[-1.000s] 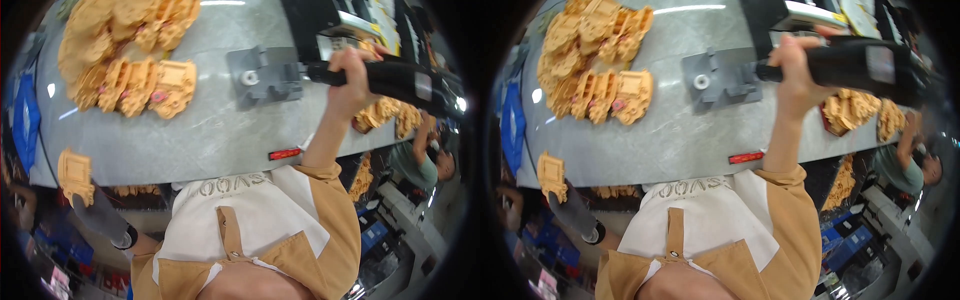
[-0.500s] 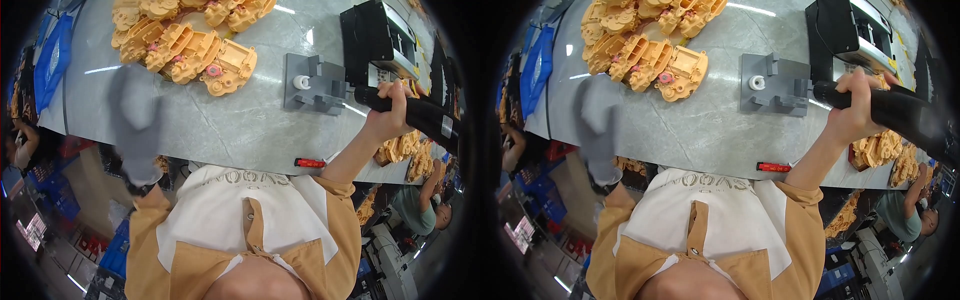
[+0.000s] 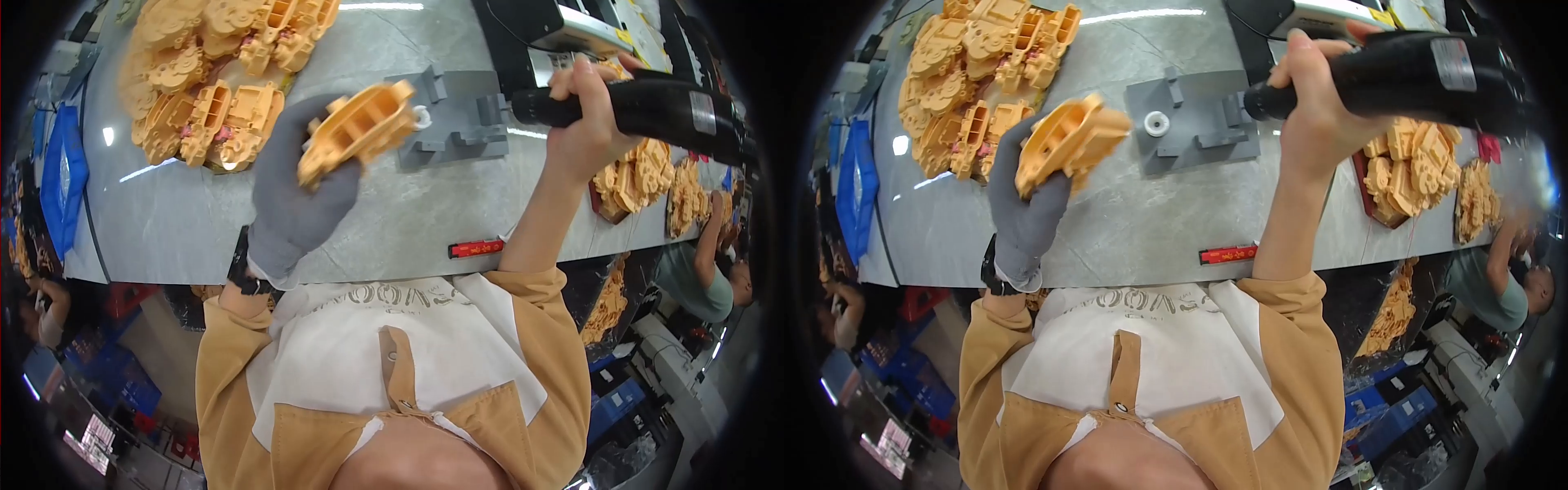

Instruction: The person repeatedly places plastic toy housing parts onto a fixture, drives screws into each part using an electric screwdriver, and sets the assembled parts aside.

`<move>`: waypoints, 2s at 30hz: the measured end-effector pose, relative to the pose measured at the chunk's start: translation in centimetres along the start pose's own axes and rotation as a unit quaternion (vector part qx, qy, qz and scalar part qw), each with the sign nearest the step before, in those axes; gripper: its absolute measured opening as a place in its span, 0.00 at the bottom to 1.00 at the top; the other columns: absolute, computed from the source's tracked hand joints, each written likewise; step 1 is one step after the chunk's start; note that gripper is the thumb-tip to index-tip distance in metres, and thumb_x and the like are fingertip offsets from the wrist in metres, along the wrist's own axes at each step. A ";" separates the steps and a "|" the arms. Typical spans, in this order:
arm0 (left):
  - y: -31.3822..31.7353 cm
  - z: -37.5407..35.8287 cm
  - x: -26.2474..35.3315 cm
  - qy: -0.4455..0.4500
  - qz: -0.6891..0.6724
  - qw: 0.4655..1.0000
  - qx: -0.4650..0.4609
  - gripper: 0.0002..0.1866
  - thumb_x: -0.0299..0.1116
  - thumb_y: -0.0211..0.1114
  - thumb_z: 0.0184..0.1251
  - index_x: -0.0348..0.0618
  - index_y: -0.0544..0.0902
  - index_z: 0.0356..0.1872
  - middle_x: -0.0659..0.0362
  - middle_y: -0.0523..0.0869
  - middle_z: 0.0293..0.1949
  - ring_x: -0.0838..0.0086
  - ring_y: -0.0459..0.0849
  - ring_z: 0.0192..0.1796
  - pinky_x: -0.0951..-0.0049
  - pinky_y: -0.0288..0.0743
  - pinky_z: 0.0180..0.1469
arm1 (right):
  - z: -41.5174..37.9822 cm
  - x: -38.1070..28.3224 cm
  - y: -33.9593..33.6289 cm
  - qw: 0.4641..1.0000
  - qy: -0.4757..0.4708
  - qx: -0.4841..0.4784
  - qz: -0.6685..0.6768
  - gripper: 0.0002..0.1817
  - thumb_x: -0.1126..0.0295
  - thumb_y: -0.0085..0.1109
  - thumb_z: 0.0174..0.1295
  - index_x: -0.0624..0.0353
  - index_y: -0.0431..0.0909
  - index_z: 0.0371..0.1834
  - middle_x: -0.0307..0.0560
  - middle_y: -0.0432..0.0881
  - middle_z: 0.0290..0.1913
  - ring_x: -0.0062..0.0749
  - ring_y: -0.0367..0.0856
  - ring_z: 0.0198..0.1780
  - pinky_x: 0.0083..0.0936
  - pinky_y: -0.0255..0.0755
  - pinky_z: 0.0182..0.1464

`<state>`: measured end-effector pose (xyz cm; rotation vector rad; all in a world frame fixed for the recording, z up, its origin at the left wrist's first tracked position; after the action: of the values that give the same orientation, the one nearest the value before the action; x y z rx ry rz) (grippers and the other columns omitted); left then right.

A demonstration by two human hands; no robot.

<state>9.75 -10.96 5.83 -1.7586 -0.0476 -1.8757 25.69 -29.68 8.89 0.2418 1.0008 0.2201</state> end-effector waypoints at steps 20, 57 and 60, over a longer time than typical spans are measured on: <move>9.4 6.7 -2.8 0.194 0.199 0.945 -0.173 0.25 0.43 0.48 0.59 0.47 0.69 0.58 0.46 0.69 0.58 0.54 0.67 0.61 0.58 0.59 0.63 | -0.4 -3.3 -2.2 0.995 -0.042 0.023 0.087 0.26 0.85 0.52 0.48 0.69 0.57 0.53 0.48 0.76 0.19 0.27 0.72 0.16 0.26 0.73 0.28; 5.9 2.6 -5.3 0.214 0.097 0.963 -0.130 0.45 0.35 0.77 0.31 0.53 0.63 0.58 0.48 0.65 0.59 0.55 0.72 0.55 0.62 0.70 0.56 | -4.2 -5.9 2.0 0.993 0.032 -0.103 0.038 0.25 0.81 0.51 0.51 0.62 0.53 0.53 0.43 0.71 0.18 0.28 0.69 0.16 0.26 0.68 0.23; 5.7 2.6 -5.4 0.221 0.106 0.962 -0.120 0.45 0.37 0.77 0.33 0.54 0.64 0.58 0.48 0.66 0.58 0.55 0.71 0.56 0.62 0.70 0.57 | -4.2 -5.3 2.5 0.994 0.043 -0.098 0.002 0.25 0.82 0.52 0.51 0.63 0.54 0.52 0.42 0.71 0.18 0.25 0.69 0.16 0.24 0.69 0.23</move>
<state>14.37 -12.78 -0.77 -1.3801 0.5350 -2.1324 19.17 -28.42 11.77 0.0549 1.0571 0.3335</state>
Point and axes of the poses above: each hand's wrist, its own z-axis towards the middle knuckle, its own y-axis out of the palm, x = y × z, the point moved 2 cm from there along z, towards the middle knuckle
